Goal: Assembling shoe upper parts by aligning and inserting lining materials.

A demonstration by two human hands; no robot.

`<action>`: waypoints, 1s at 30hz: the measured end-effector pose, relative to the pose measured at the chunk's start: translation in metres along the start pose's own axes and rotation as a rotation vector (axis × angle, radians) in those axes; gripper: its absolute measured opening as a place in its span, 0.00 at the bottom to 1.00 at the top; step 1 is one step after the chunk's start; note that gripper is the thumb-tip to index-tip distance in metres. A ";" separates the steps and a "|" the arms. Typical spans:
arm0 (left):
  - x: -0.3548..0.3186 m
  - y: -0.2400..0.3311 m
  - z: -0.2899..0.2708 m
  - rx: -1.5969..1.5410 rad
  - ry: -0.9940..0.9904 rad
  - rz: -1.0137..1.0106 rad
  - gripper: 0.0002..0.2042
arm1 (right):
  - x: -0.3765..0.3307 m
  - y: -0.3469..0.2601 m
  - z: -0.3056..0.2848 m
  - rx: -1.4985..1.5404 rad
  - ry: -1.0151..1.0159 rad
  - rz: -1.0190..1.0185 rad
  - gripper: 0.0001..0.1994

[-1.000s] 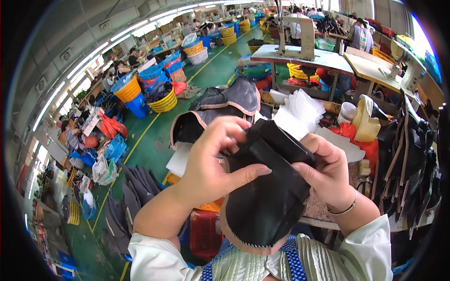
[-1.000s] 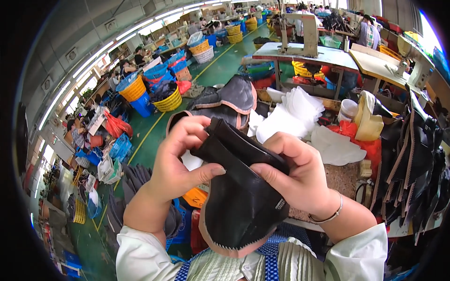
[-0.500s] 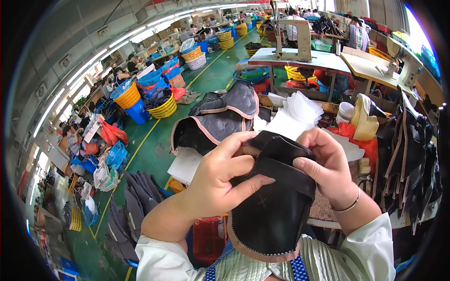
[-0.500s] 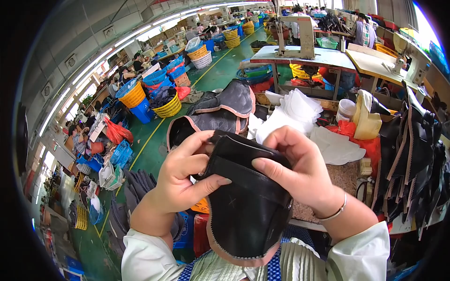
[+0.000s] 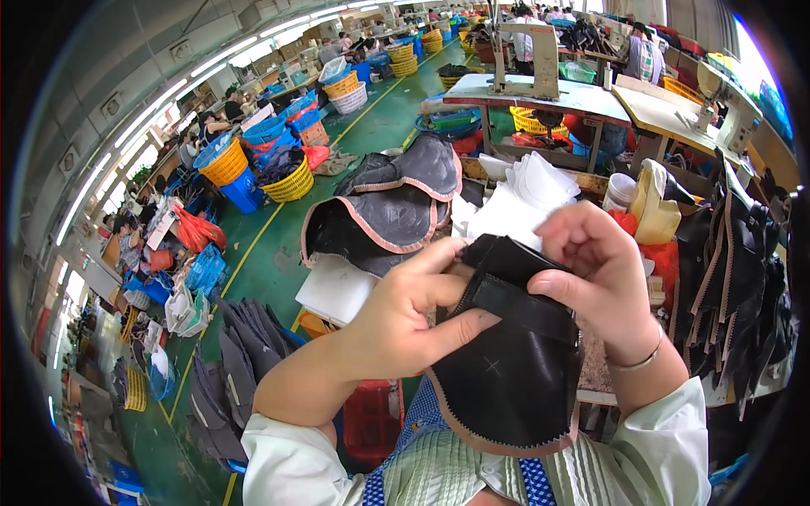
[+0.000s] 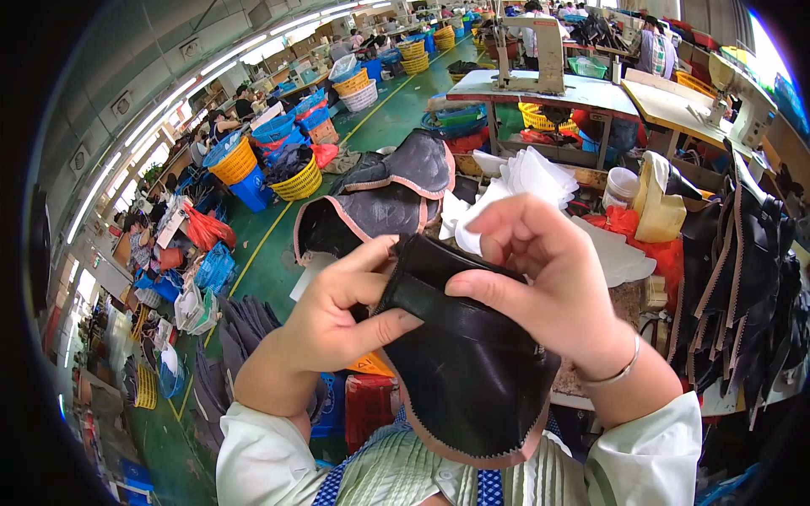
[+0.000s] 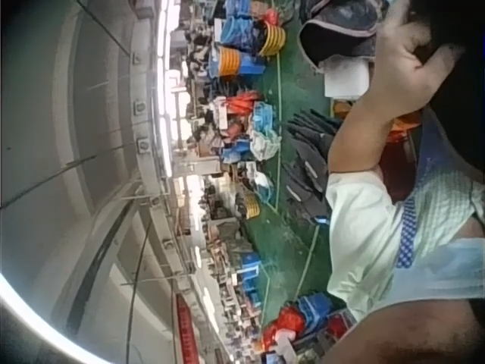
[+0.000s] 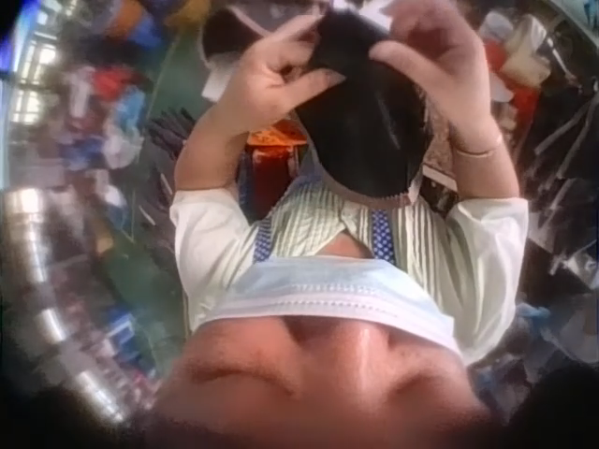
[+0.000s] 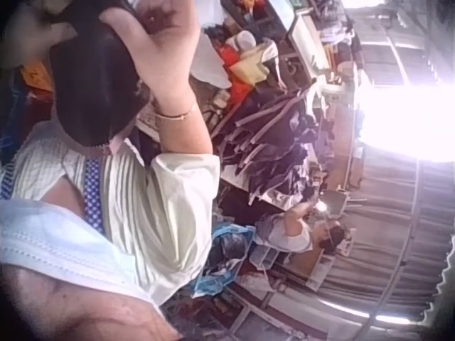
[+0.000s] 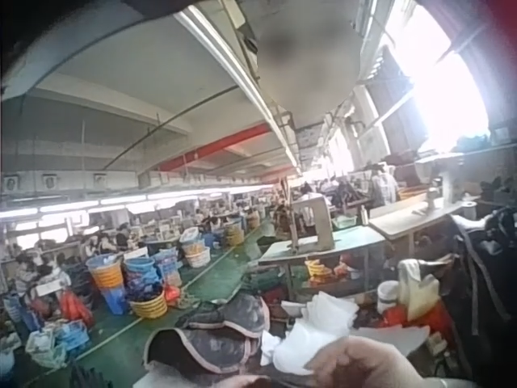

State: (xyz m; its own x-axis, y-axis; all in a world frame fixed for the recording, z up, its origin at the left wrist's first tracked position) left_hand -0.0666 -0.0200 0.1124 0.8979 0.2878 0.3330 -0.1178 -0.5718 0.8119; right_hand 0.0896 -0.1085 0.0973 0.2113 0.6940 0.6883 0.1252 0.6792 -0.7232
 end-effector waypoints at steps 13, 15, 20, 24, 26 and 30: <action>0.013 -0.041 0.012 -0.569 -0.206 -0.530 0.08 | -0.018 0.002 0.014 -0.078 -0.213 -0.059 0.15; 0.010 -0.042 0.016 -0.515 -0.131 -0.517 0.07 | -0.017 -0.003 0.013 -0.143 -0.233 -0.039 0.14; 0.003 -0.037 0.013 -0.343 0.051 -0.525 0.05 | -0.025 -0.008 0.016 -0.375 -0.374 -0.126 0.14; 0.007 -0.061 0.017 -0.434 0.061 -0.649 0.05 | -0.037 0.006 0.014 -0.100 -0.418 -0.035 0.14; 0.004 -0.065 0.018 -0.428 0.053 -0.675 0.06 | -0.041 0.012 0.013 -0.024 -0.393 0.021 0.14; -0.009 -0.059 0.014 -0.396 0.105 -0.558 0.06 | -0.047 0.031 0.003 0.221 -0.123 0.290 0.12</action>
State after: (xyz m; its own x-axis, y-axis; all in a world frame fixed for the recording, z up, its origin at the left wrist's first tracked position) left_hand -0.0620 0.0004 0.0551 0.8260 0.5414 -0.1569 0.1859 0.0011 0.9826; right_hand 0.0806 -0.1196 0.0430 0.0880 0.8791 0.4684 -0.1379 0.4765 -0.8683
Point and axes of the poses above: each hand's wrist, its own x-axis towards the middle knuckle, its own z-axis out of the palm, y = z × x, the point moved 6 cm from there along x, towards the middle knuckle, and after that the axes turned 11 degrees about -z, right-handed, at the moved point
